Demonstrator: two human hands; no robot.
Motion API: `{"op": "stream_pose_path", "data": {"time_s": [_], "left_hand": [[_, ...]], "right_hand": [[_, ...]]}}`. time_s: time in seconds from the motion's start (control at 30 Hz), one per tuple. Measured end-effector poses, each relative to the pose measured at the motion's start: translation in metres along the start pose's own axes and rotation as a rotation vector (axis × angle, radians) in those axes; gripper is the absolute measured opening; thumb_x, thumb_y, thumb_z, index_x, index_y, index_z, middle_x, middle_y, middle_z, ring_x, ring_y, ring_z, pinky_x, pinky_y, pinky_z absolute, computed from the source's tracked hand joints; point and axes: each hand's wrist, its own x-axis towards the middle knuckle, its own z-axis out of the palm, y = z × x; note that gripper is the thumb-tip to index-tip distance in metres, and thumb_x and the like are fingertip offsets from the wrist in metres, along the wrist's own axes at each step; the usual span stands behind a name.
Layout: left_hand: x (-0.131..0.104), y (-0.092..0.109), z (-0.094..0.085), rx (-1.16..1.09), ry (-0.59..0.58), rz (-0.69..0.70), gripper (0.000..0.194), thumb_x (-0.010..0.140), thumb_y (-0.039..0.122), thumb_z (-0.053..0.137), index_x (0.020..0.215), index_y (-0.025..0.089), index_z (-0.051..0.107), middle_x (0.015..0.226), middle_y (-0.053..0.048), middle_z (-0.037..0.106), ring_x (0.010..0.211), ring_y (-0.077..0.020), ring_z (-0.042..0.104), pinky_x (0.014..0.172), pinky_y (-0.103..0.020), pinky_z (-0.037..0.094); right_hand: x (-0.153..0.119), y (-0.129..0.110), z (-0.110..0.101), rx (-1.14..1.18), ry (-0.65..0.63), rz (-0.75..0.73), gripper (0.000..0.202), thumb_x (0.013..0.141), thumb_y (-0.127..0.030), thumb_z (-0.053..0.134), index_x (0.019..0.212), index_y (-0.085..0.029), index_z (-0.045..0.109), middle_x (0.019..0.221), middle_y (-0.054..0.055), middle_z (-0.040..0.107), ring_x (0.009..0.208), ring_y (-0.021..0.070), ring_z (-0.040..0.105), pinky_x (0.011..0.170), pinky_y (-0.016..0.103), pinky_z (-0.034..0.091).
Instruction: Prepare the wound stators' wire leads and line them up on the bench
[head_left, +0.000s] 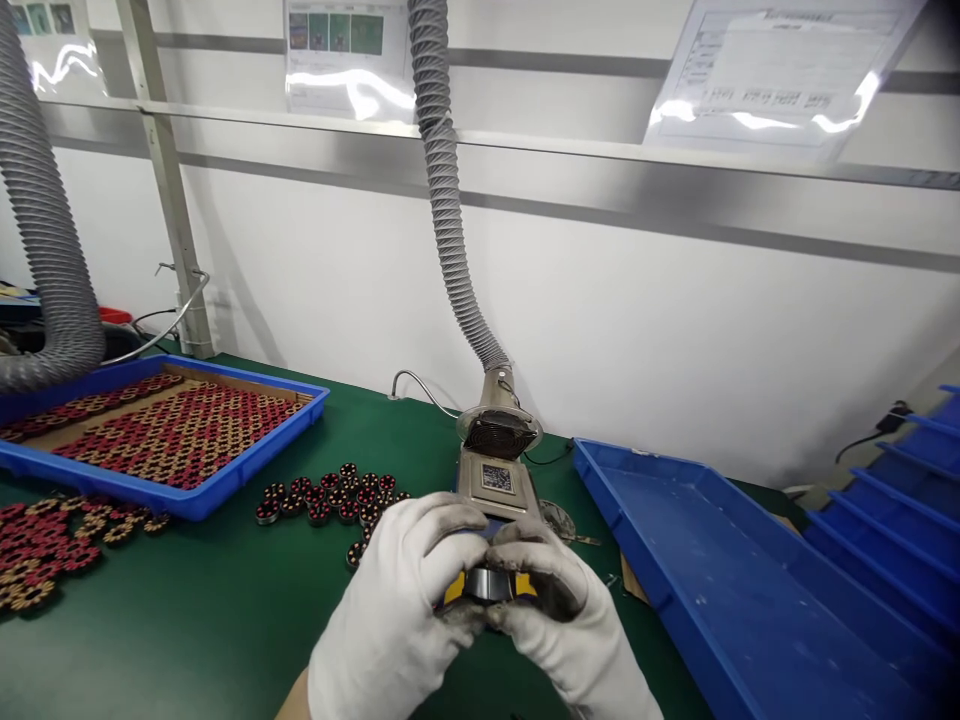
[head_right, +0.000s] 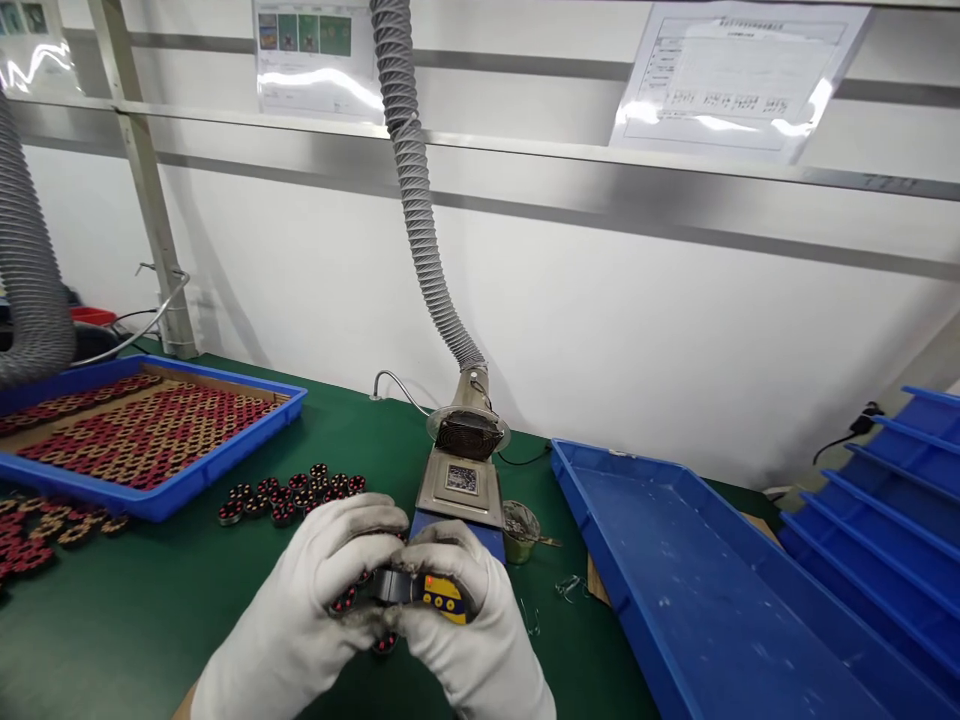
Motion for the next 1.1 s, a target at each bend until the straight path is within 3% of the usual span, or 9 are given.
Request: {"op": "stream_pose_path", "data": {"time_s": [0.1, 0.27, 0.37, 0.5, 0.67, 0.77, 0.83, 0.97, 1.1], "left_hand": [[0.004, 0.006, -0.001, 0.106, 0.018, 0.051, 0.029, 0.076, 0.008, 0.051, 0.102, 0.018, 0.051, 0.108, -0.006, 0.056, 0.108, -0.0235, 0.044, 0.09, -0.043, 0.037], [0.006, 0.011, -0.004, 0.18, 0.082, 0.117, 0.024, 0.074, 0.005, 0.05, 0.096, 0.015, 0.055, 0.101, -0.005, 0.06, 0.104, -0.0226, 0.048, 0.088, -0.041, 0.037], [0.006, 0.011, -0.005, 0.172, 0.109, 0.101, 0.027, 0.071, 0.003, 0.049, 0.094, 0.015, 0.054, 0.1, -0.005, 0.06, 0.103, -0.0219, 0.049, 0.087, -0.04, 0.038], [0.006, 0.011, -0.005, 0.2, 0.128, 0.109, 0.026, 0.071, 0.004, 0.049, 0.094, 0.014, 0.053, 0.1, -0.007, 0.06, 0.102, -0.0227, 0.049, 0.086, -0.041, 0.039], [0.007, 0.011, -0.004, 0.225, 0.137, 0.114, 0.021, 0.072, 0.006, 0.048, 0.09, 0.015, 0.054, 0.096, -0.005, 0.062, 0.098, -0.0218, 0.052, 0.086, -0.041, 0.039], [0.006, 0.01, -0.005, 0.245, 0.151, 0.098, 0.023, 0.069, 0.003, 0.049, 0.089, 0.014, 0.054, 0.096, -0.006, 0.062, 0.099, -0.0224, 0.052, 0.086, -0.042, 0.04], [0.005, 0.01, -0.006, 0.275, 0.158, 0.074, 0.026, 0.069, 0.003, 0.049, 0.092, 0.014, 0.054, 0.098, -0.008, 0.061, 0.1, -0.0242, 0.051, 0.086, -0.043, 0.04], [0.001, 0.008, -0.002, 0.273, 0.175, 0.042, 0.028, 0.072, 0.006, 0.049, 0.099, 0.013, 0.054, 0.104, -0.01, 0.059, 0.103, -0.0278, 0.049, 0.087, -0.048, 0.039], [0.001, 0.003, 0.0, 0.05, 0.117, -0.068, 0.036, 0.076, 0.008, 0.049, 0.11, 0.019, 0.05, 0.11, -0.008, 0.056, 0.098, -0.0221, 0.052, 0.084, -0.04, 0.045]], "right_hand": [[-0.001, 0.006, 0.004, 0.121, 0.074, 0.025, 0.003, 0.065, -0.024, 0.073, 0.066, -0.025, 0.07, 0.075, 0.002, 0.062, 0.077, 0.0184, 0.058, 0.069, 0.028, 0.046], [0.002, 0.007, 0.008, 0.594, 0.173, 0.26, 0.015, 0.074, -0.038, 0.063, 0.071, -0.024, 0.066, 0.073, 0.001, 0.061, 0.071, 0.0157, 0.055, 0.069, 0.03, 0.047], [0.003, 0.004, 0.006, 0.493, 0.173, 0.234, 0.015, 0.068, -0.037, 0.069, 0.076, -0.024, 0.067, 0.077, 0.001, 0.064, 0.076, 0.0173, 0.058, 0.073, 0.031, 0.047], [0.002, 0.005, 0.009, 0.23, 0.124, 0.176, 0.013, 0.056, -0.021, 0.078, 0.066, -0.022, 0.069, 0.072, 0.003, 0.065, 0.07, 0.0189, 0.059, 0.064, 0.03, 0.048], [-0.003, 0.002, 0.018, 0.008, 0.537, -0.1, 0.008, 0.065, -0.018, 0.071, 0.063, -0.025, 0.066, 0.072, 0.0, 0.063, 0.073, 0.0163, 0.059, 0.067, 0.027, 0.047], [-0.007, -0.003, 0.018, 0.0, 0.766, -0.059, 0.01, 0.068, -0.017, 0.069, 0.068, -0.026, 0.064, 0.08, -0.001, 0.064, 0.08, 0.0152, 0.058, 0.074, 0.027, 0.046], [-0.006, -0.003, 0.02, 0.046, 0.721, 0.051, 0.014, 0.064, -0.019, 0.073, 0.074, -0.026, 0.066, 0.084, 0.0, 0.066, 0.082, 0.0168, 0.059, 0.077, 0.029, 0.046], [0.001, 0.003, 0.032, 0.339, 0.324, 0.291, 0.038, 0.052, -0.028, 0.081, 0.087, -0.022, 0.067, 0.088, 0.006, 0.069, 0.082, 0.0231, 0.063, 0.076, 0.036, 0.049], [0.004, 0.005, 0.037, 0.743, 0.127, 0.464, 0.031, 0.063, -0.025, 0.075, 0.093, -0.026, 0.066, 0.099, 0.003, 0.068, 0.093, 0.021, 0.062, 0.083, 0.034, 0.048]]}}
